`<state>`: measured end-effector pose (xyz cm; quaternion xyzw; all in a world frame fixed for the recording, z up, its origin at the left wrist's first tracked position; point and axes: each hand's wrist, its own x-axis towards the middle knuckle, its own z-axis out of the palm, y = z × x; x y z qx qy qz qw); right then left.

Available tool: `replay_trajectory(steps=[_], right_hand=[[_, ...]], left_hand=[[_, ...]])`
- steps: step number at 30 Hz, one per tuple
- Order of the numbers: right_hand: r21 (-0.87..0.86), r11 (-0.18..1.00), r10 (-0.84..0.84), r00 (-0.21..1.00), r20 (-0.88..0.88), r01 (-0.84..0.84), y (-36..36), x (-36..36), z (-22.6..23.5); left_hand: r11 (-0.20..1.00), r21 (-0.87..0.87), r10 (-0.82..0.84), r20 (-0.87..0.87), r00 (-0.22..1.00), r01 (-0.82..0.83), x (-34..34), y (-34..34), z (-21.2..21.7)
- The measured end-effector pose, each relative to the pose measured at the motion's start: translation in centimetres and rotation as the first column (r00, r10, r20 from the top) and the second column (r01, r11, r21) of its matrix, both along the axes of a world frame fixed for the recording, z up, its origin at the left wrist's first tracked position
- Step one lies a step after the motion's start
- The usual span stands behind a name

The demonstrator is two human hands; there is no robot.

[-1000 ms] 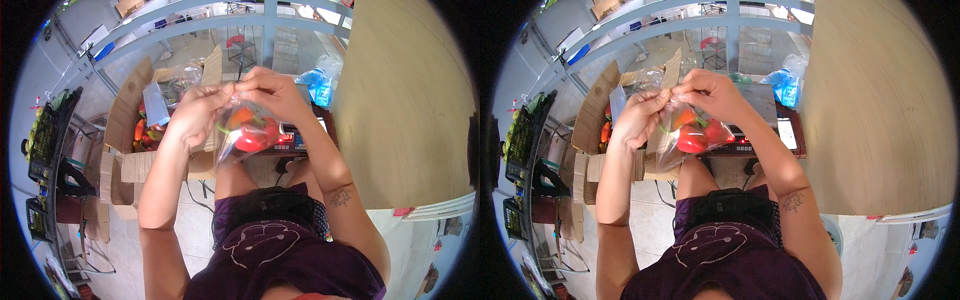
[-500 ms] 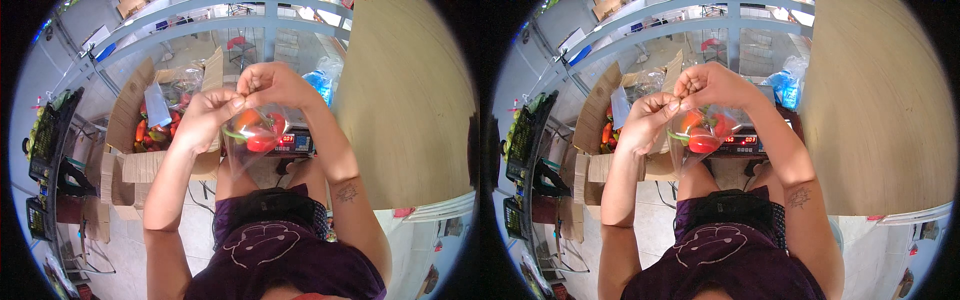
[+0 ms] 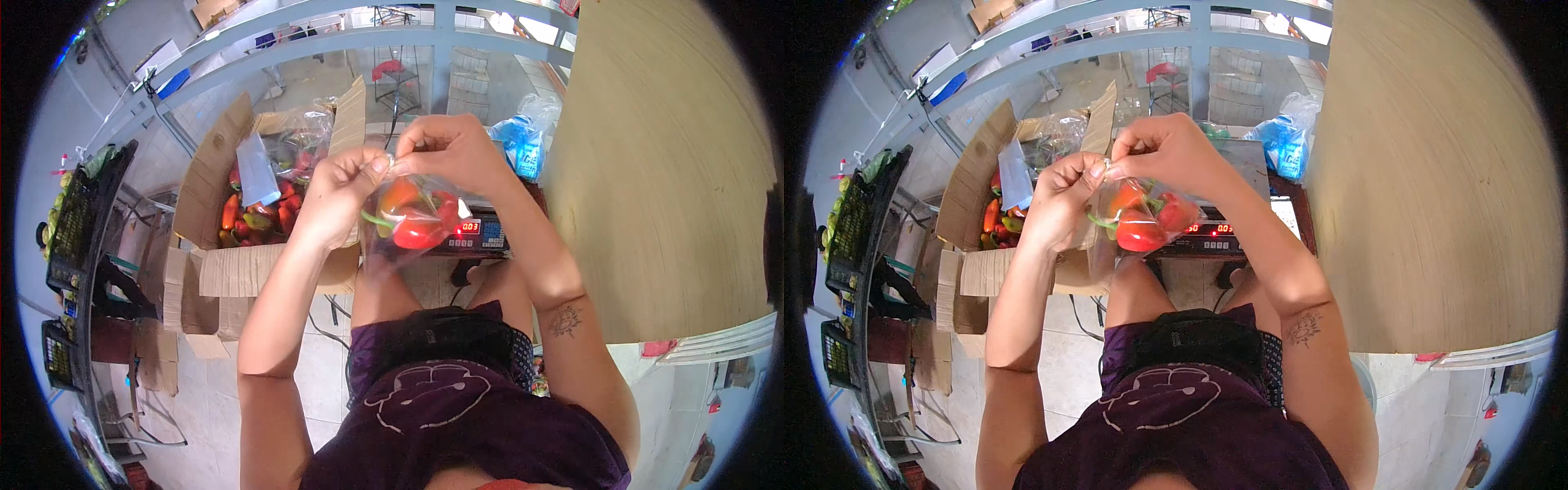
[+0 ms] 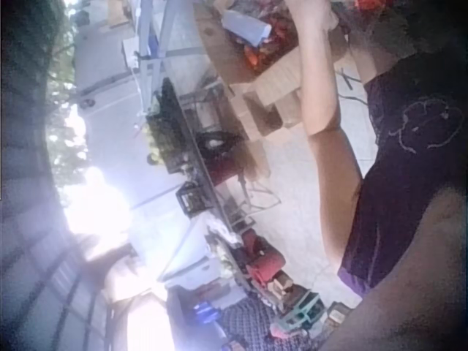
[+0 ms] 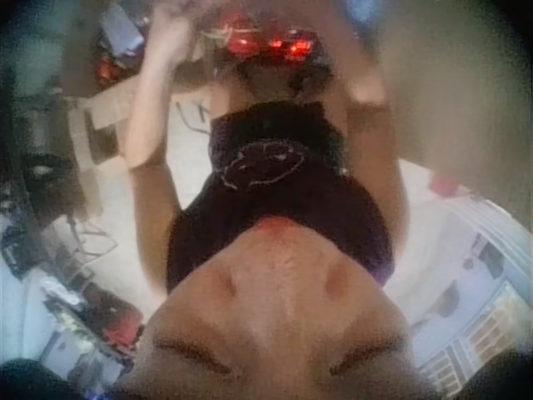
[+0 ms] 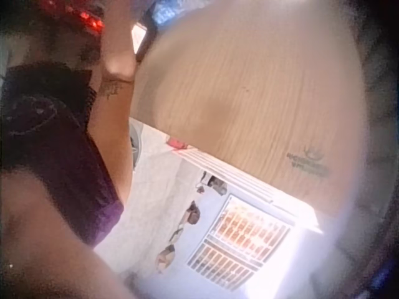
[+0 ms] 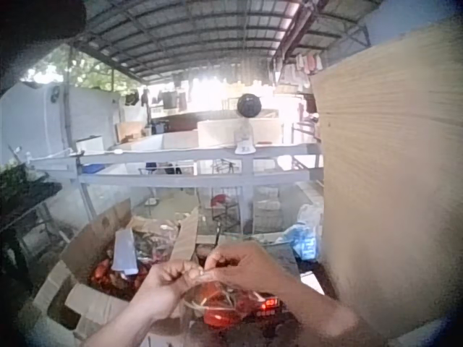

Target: The person puts peppers from a box into plastic bags by hand, weighs them on a digital scale, and ties the bags.

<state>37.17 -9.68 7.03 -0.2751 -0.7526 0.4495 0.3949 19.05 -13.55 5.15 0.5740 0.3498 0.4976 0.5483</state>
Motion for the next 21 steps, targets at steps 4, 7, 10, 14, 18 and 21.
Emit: replay_trajectory(steps=[4, 7, 10, 14, 18, 21], right_hand=[[-0.009, 0.991, 0.133, 0.989, -0.069, -0.134, 0.9, 0.9, -0.7], [-0.028, 0.979, 0.198, 0.977, -0.085, -0.201, 1.3, 0.9, -0.7], [-0.067, 0.969, 0.234, 0.969, -0.086, -0.24, 1.6, 0.9, -0.8], [-0.13, 0.956, 0.254, 0.963, -0.085, -0.263, 1.8, 0.7, -1.0], [-0.176, 0.949, 0.257, 0.966, -0.04, -0.26, 1.8, 0.8, -1.1], [-0.153, 0.967, 0.21, 0.977, 0.035, -0.202, 1.6, 1.0, -1.2]], left_hand=[[0.991, -0.113, -0.047, 0.152, 0.987, 0.065, 0.4, -0.2, -0.1], [0.98, -0.165, -0.072, 0.232, 0.97, 0.112, 0.2, -0.1, -0.1], [0.979, -0.158, -0.092, 0.212, 0.973, 0.127, 0.1, -0.1, -0.2], [0.992, -0.115, -0.027, 0.131, 0.991, 0.043, 0.3, -0.4, -0.1], [0.998, -0.06, 0.014, 0.095, 0.995, -0.008, 0.3, -0.2, -0.7], [0.998, -0.068, 0.008, 0.096, 0.995, -0.001, 0.2, 0.0, -1.1]])
